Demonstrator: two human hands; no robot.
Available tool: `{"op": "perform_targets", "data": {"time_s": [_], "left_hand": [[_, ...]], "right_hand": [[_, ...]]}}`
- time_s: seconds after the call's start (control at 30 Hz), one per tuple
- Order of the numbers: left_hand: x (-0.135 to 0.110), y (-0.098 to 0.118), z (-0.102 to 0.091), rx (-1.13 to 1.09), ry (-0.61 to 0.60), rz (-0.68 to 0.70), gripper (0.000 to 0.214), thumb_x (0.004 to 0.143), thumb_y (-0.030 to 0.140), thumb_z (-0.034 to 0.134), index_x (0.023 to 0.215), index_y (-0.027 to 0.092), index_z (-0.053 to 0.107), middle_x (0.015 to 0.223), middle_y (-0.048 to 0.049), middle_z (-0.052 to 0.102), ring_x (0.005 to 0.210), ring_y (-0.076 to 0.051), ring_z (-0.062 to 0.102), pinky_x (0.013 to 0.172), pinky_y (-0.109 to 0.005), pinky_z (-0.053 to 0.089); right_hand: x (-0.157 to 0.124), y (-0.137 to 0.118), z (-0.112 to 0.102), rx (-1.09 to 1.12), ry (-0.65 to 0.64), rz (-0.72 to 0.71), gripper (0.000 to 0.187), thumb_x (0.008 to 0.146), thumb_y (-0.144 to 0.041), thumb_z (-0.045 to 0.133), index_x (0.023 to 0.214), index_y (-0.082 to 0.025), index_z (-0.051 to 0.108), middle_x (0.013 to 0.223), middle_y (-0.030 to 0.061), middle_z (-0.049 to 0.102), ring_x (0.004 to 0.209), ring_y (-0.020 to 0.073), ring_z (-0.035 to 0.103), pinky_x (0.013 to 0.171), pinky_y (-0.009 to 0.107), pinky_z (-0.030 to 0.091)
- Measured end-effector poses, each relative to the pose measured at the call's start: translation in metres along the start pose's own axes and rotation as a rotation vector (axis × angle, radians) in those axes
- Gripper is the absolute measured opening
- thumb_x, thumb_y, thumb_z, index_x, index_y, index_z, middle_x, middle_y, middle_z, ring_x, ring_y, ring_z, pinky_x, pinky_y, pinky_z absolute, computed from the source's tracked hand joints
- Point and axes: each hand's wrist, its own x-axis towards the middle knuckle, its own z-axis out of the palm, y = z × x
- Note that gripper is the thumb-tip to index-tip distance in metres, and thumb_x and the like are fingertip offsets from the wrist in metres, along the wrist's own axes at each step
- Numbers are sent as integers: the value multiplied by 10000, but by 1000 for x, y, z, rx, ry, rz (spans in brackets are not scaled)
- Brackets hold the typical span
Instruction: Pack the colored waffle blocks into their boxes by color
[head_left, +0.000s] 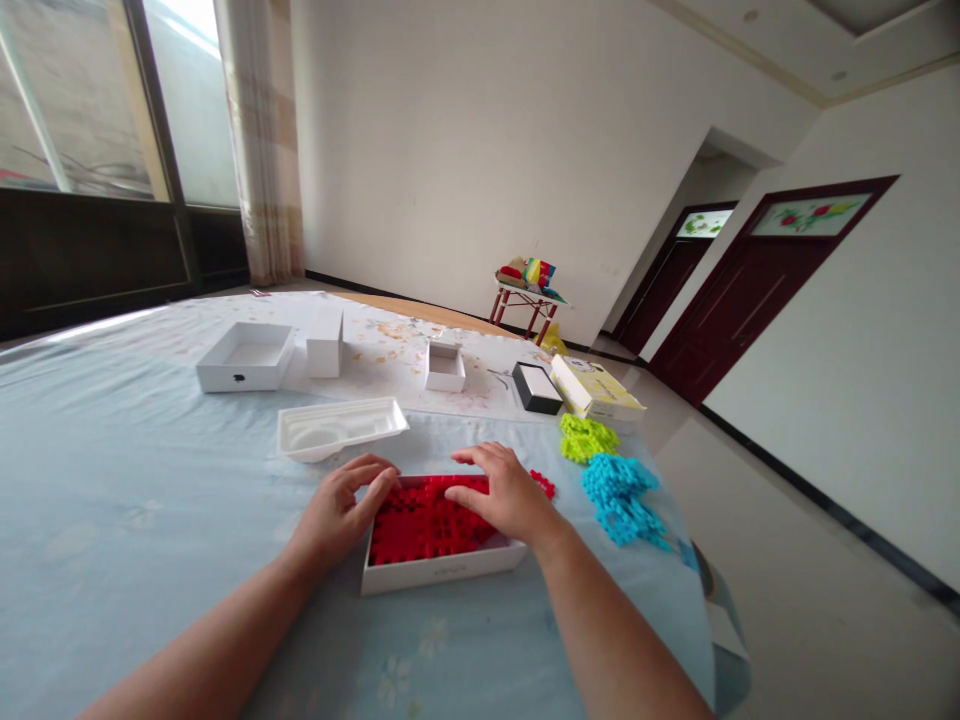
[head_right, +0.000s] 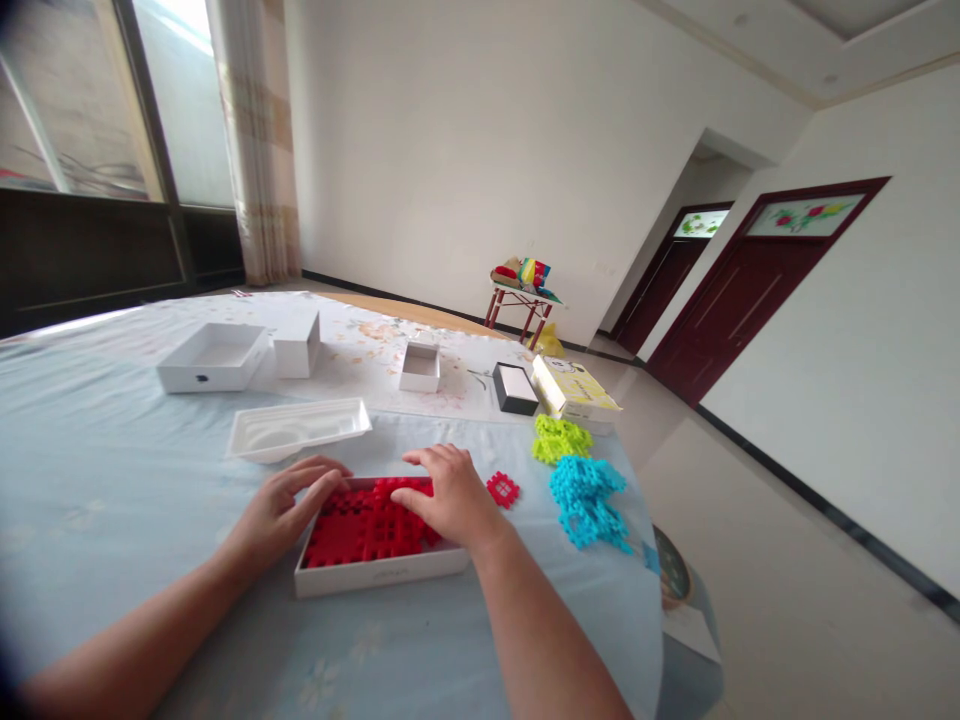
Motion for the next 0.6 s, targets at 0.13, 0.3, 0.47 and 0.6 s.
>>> {"op": "perform_targets", "data": {"time_s": [0.13,0.3,0.47,0.6], "left_hand": [[0,0,0,2,-8,-3,349,842,383,395,701,186,646,835,-40,656,789,-175,597,729,-245,452],[0,-2,0,11,-5,7,343,842,379,391,705,187,640,836,-41,655,795,-178,594,722,-246,455],[0,-2,0,20,-12,11,338,845,371,392,699,186,635,835,-33,654,791,-172,597,721,-232,448],[0,-2,0,23,-16,7,342,843,370,388,694,187,636,843,-34,653,795,-173,591,723,-234,447]], "right_hand": [[-1,2,-6,-37,-17,6,147,743,-262,641,882,-215,632,867,18,630,885,169,547,811,313,362],[0,1,0,-39,-1,1,42,764,-202,619,799,-213,639,785,1,633,826,152,558,789,299,349],[0,1,4,-97,-8,15,66,756,-203,629,819,-213,640,792,2,644,815,158,551,793,310,331],[-3,1,2,-165,-48,-16,76,751,-248,638,822,-255,665,785,1,641,857,180,511,805,334,307]]}}
